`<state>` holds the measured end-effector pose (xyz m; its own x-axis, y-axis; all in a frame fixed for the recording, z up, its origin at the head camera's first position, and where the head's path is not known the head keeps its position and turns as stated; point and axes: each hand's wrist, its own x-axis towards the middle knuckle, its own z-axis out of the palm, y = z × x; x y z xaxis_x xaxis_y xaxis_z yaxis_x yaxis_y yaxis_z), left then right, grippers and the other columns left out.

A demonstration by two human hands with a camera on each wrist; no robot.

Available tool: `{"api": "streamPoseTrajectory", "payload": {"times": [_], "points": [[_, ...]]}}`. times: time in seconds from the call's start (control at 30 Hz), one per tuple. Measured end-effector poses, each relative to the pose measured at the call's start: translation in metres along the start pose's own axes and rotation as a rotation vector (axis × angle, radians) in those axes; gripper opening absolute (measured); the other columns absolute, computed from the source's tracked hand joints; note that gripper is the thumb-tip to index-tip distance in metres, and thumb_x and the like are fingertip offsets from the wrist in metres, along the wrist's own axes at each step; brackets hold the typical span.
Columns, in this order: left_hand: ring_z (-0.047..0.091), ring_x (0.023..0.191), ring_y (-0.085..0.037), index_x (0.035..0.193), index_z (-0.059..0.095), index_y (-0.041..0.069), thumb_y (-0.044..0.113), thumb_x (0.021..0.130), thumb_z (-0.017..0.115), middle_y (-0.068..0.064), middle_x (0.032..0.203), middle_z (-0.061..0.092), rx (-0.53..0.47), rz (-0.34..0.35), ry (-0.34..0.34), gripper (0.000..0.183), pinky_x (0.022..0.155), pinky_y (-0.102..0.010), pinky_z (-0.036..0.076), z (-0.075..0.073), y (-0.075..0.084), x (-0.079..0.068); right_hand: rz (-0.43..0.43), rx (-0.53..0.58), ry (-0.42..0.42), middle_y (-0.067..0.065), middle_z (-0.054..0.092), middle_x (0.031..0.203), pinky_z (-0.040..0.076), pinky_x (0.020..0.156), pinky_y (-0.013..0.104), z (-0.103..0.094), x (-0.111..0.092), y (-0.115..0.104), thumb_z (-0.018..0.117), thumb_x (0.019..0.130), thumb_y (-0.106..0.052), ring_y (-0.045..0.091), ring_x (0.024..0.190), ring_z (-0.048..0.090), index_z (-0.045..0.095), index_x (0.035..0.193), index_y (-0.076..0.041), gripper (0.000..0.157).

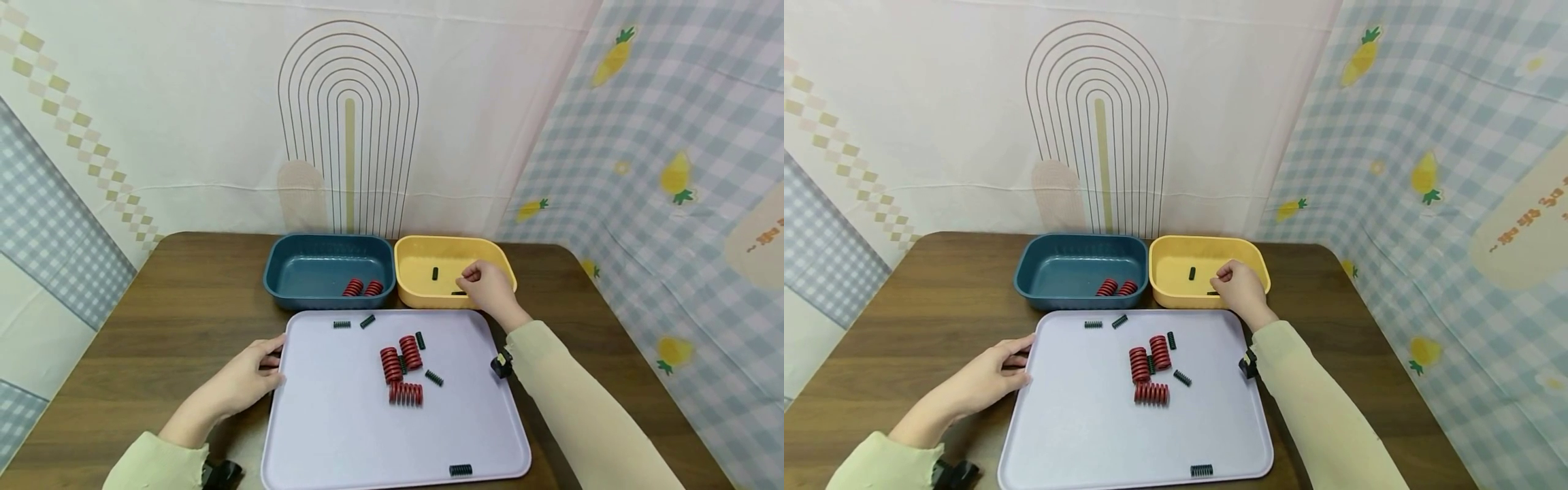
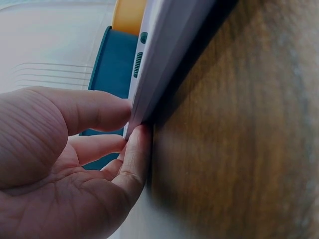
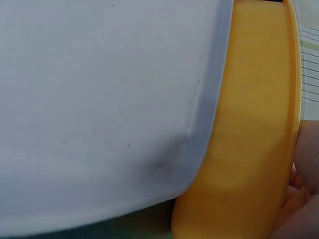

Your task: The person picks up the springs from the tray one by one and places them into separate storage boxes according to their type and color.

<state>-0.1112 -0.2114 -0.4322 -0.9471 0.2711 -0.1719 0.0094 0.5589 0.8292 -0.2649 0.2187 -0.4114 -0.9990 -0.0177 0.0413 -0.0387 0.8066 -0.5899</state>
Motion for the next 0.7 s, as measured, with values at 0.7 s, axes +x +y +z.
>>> {"api": "streamPoseTrajectory", "payload": {"times": [0.7], "points": [[0.051, 0.112, -0.032, 0.146, 0.033, -0.008, -0.002, 0.087, 0.062, -0.025, 0.132, 0.043, -0.011, 0.005, -0.012, 0.066, 0.084, -0.031, 0.049, -0.001, -0.001, 0.000, -0.182, 0.058, -0.006, 0.007, 0.064, 0.107, 0.046, 0.085, 0.044, -0.023, -0.028, 0.000, 0.072, 0.086, -0.041, 0.025, 0.099, 0.056, 0.064, 0.109, -0.011, 0.038]]}}
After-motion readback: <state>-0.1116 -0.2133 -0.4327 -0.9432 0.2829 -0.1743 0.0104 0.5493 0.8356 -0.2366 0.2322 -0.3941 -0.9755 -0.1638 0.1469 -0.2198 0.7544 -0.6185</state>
